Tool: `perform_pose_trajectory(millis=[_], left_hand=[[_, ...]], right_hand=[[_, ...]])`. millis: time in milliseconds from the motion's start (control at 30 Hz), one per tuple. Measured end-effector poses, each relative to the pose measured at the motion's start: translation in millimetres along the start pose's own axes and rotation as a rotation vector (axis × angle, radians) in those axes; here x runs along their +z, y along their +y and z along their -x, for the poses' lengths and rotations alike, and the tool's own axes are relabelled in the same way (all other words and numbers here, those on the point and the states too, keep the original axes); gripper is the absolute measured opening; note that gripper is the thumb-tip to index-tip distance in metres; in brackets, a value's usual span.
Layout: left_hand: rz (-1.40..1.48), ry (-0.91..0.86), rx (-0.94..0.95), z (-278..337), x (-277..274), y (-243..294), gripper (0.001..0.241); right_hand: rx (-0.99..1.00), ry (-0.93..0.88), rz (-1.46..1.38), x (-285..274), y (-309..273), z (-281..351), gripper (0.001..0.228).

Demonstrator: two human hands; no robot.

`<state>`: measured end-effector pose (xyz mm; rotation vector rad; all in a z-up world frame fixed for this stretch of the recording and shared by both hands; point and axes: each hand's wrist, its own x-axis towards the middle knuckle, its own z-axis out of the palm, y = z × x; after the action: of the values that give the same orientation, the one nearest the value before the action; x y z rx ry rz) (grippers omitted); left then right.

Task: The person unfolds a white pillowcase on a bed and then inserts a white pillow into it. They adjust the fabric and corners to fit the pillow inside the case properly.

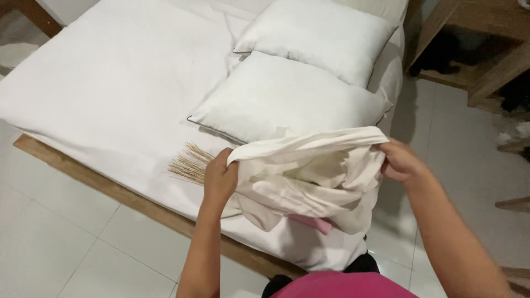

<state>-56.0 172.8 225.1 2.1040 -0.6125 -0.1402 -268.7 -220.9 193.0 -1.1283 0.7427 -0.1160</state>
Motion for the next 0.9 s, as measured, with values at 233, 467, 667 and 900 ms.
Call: perform_pose_trajectory(millis=[233, 467, 667, 900], left_hand=[[-0.355, -0.186, 0.486, 21, 64, 33, 0.104], [-0.195, -0.499, 0.318, 21, 105, -2, 0.075], [0.284, -0.541, 0.218, 8, 90, -21, 0.039], [-0.017, -0.839, 0.313, 75, 51, 152, 0.055]], right_hand=[[0.024, 0.191, 0.073, 64, 86, 37, 0.038], [-0.191, -0.186, 0.637, 91, 41, 111, 0.034], [-0.045, -0.095, 0.327, 12, 37, 140, 0.041], [-0.343, 0.411, 0.52, -64, 61, 185, 0.023]])
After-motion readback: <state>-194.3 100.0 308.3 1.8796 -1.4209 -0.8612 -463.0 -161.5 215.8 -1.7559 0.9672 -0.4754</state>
